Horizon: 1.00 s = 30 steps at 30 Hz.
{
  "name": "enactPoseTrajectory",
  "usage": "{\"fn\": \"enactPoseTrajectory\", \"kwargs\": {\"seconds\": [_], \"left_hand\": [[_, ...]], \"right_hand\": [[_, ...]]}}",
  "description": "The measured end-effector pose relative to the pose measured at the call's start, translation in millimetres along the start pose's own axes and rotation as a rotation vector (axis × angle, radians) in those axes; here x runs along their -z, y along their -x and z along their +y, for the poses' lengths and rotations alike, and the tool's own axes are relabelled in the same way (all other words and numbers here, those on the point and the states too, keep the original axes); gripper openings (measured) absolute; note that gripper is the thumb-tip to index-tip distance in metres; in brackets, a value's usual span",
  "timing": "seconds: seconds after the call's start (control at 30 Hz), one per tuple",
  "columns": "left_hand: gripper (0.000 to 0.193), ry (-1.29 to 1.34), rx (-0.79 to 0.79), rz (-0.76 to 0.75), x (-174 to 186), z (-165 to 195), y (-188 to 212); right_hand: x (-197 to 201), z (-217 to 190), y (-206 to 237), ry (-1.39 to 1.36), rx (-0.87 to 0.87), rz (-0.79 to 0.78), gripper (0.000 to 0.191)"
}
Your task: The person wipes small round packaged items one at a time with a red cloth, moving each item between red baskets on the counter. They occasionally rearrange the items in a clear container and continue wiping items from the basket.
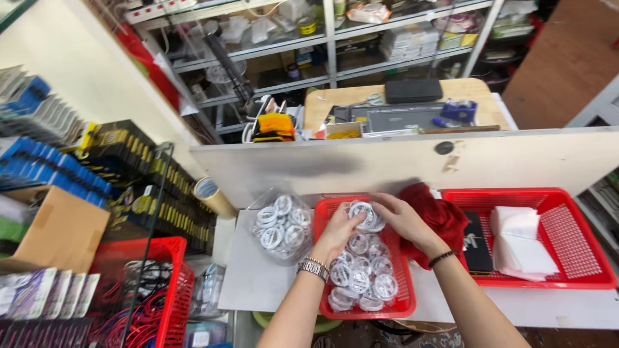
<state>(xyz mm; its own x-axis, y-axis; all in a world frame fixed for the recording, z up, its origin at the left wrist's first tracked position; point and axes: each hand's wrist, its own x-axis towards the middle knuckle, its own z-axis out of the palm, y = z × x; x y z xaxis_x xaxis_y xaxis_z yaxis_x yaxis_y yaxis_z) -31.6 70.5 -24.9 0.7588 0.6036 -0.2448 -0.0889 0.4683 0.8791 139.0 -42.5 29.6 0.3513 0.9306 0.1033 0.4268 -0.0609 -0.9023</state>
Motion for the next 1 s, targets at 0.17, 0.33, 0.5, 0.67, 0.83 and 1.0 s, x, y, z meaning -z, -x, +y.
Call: {"fn": "enactPoseTrajectory", "kwargs": {"seconds": [0.17,0.33,0.5,0.67,0.83,1.0], "left_hand": [[0.038,-0.391,-0.297,0.153,56.5,41.1,15.2],[0.045,-0.716,-0.319,0.75,111.1,82.6,50.7],[0.056,-1.475,-0.326,0.461,148.5,75.2,64.5],[0.073,-1.716,-0.171,0.085,163.1,44.4,44.9],[0.085,-1.907,0.08,0.044,150.8,30.4,27.4],[0.084,-1.926,0.245,-0.042,148.6,26.3,23.7]], "right_hand": [[-56.7,-32.6,-45.4,0.025,0.0,-0.306,0.045],[-149.9,-61.5,-83.4,0.019,-0.108,-0.182,0.039],[-212.8,-61.6,-91.7,0.427,0.178,0.016,0.047],[-220.6,-34.4,-73.3,0.721,0.408,0.094,0.049],[-236.8,-13.4,-72.7,0.915,0.292,-0.252,0.033],[-246.9,-19.1,-71.9,1.157,0.395,-0.295,0.034]]}}
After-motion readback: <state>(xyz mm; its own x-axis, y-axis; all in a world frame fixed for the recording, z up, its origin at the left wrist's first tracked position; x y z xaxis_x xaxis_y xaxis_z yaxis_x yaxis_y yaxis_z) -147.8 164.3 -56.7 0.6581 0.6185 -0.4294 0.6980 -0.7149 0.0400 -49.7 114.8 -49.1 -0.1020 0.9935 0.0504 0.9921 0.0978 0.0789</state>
